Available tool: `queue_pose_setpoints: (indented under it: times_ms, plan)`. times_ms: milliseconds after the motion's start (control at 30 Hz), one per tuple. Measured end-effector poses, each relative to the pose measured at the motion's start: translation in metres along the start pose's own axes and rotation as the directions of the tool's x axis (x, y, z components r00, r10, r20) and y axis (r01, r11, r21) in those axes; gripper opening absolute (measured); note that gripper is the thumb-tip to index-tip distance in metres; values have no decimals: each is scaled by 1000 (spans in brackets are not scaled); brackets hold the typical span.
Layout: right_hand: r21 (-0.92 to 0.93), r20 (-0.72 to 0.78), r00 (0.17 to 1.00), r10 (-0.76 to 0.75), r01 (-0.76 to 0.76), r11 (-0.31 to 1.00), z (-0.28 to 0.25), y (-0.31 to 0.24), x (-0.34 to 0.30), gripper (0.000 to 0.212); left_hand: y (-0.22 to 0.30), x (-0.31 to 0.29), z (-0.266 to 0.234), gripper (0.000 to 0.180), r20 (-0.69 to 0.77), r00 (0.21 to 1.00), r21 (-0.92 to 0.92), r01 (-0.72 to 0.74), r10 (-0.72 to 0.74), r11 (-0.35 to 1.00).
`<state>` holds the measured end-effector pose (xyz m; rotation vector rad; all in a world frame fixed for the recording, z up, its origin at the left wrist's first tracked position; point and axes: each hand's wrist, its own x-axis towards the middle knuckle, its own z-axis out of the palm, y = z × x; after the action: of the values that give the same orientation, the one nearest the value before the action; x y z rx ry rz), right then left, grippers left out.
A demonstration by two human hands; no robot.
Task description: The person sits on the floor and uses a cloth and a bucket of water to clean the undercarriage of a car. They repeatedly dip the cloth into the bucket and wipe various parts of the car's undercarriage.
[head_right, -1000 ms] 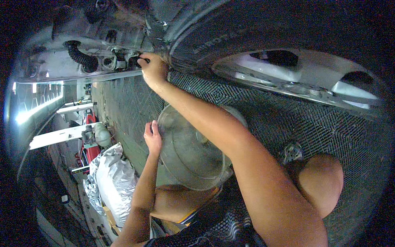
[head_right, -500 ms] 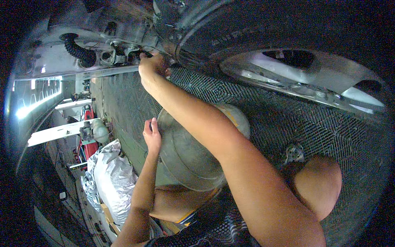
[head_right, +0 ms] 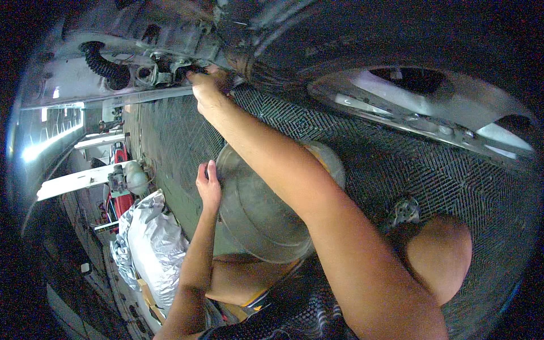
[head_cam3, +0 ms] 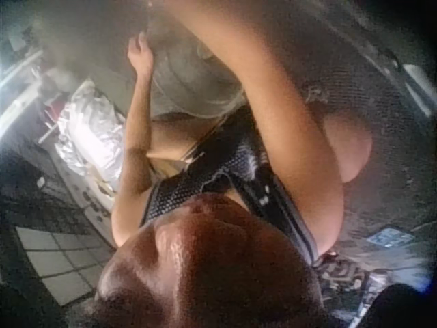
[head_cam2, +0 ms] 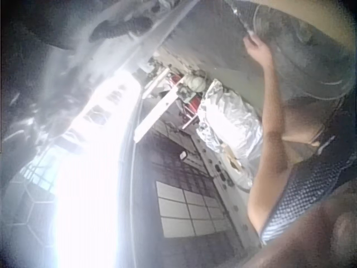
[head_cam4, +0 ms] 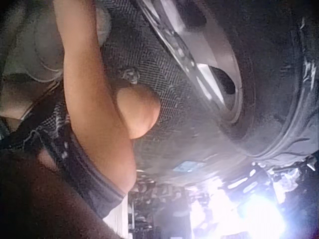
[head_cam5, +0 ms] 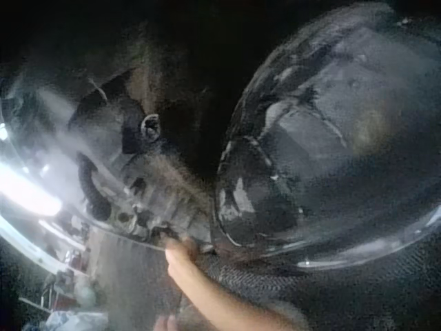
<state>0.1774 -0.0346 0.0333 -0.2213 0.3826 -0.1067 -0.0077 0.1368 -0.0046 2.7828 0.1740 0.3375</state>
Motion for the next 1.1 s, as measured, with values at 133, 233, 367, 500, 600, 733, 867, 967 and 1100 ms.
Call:
queue_pose_setpoints:
  times_ms: [133, 233, 367, 500, 600, 733, 867, 967, 1100]
  plan:
    - [1, 113, 983, 143, -144, 990, -7, 3, 20, 15, 3, -1, 2, 34, -10, 1000, -10, -7, 7, 1000]
    - [-126, 180, 966, 187, -166, 978, -15, 2, 37, 16, 11, 4, 3, 34, -5, 1000, 6, 5, -5, 1000]
    - [-373, -31, 999, 32, -41, 927, -10, 7, 22, 24, 6, -1, 0, 34, -17, 1000, 16, 16, -15, 1000]
    - [-165, -83, 991, -106, 91, 982, -10, 10, 21, 23, 7, 3, 0, 35, 13, 1000, 9, 8, -8, 1000]
    - [-165, -127, 991, 33, -54, 985, -15, -1, 6, 22, 0, 1, -1, 35, 15, 1000, 16, 10, -10, 1000]
    - [-31, 28, 996, 87, -86, 996, -16, -2, 9, 22, -1, 2, 1, 34, 9, 1000, 6, -2, 2, 1000]
    - [-65, 47, 987, 151, -148, 987, -13, 2, 19, 20, 6, 3, 0, 33, 37, 999, -13, 29, -29, 999]
    - [-279, -210, 973, -91, 30, 960, -4, 13, 11, 17, -1, 2, 2, 33, -14, 1000, -12, 2, -2, 1000]
    - [-48, 66, 957, 283, -281, 959, -9, 6, 28, 14, 2, 4, 2, 33, 13, 1000, 1, 27, -27, 1000]
